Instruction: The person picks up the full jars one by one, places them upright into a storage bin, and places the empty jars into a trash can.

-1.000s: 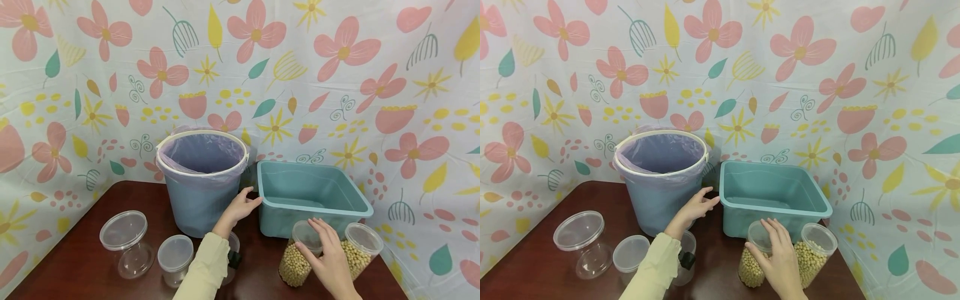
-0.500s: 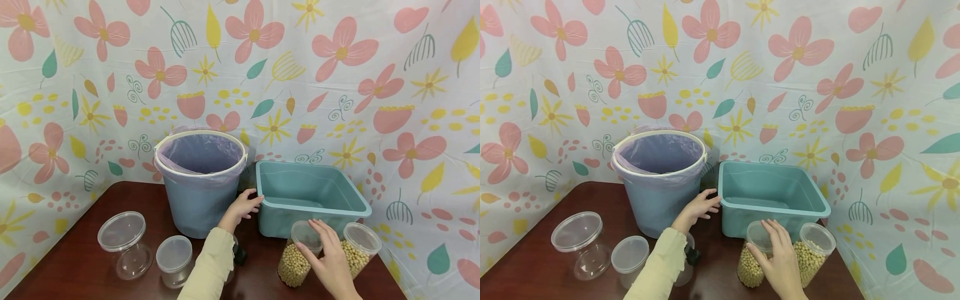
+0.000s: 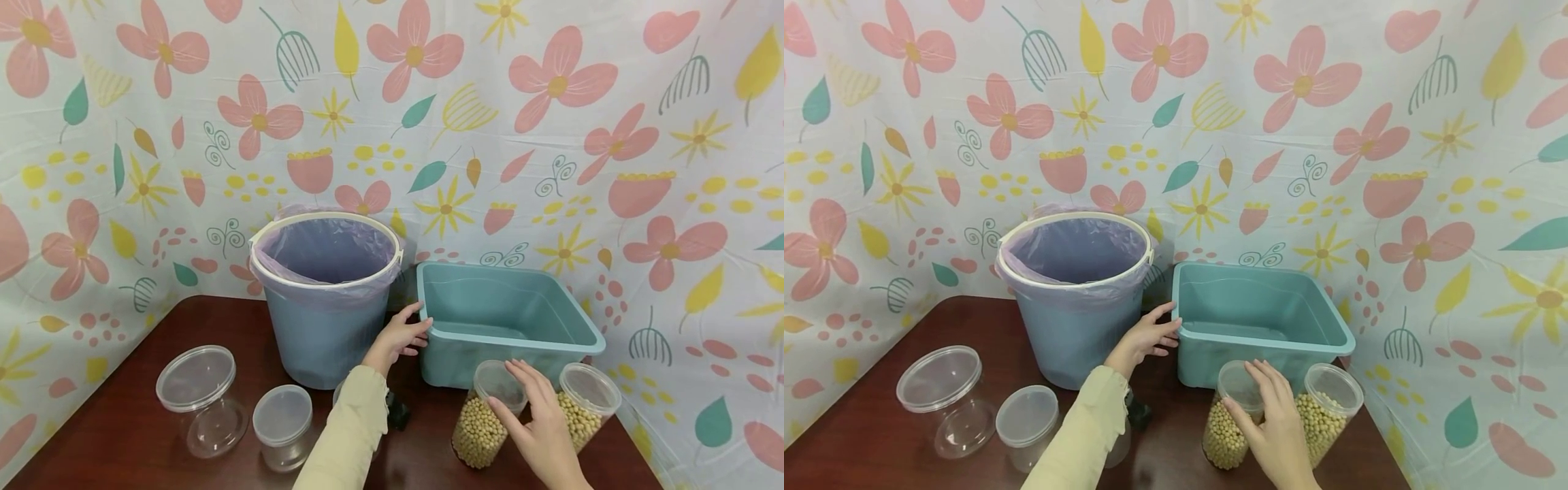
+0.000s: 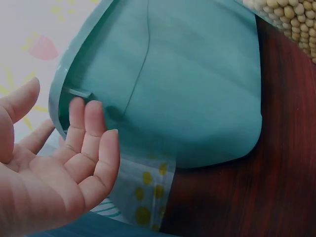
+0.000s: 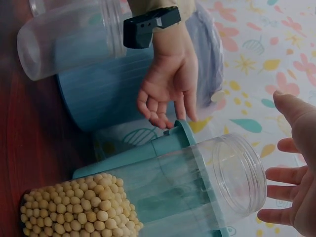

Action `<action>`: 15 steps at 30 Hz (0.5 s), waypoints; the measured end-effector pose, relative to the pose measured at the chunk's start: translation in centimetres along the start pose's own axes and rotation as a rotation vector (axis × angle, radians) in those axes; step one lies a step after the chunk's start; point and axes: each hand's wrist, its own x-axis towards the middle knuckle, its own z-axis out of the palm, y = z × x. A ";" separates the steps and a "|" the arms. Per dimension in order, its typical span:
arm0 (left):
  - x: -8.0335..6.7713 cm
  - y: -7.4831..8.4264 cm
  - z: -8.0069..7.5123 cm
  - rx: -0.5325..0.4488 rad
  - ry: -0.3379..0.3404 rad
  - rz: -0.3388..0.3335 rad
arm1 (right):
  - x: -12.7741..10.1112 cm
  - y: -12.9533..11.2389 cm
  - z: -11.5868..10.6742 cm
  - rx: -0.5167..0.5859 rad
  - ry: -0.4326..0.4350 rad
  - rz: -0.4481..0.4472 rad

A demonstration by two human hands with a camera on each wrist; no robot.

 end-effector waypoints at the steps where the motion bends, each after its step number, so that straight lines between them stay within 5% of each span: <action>1: 0.1 0.0 0.0 -0.011 0.004 -0.004 | 0.0 0.0 0.0 -0.001 0.003 -0.002; 9: 0.8 -0.1 0.0 -0.052 0.044 -0.007 | 0.1 0.7 -0.2 0.037 0.080 -0.121; 15: 1.1 -0.3 0.0 -0.083 0.028 -0.007 | 0.0 1.4 -0.9 0.012 0.089 -0.114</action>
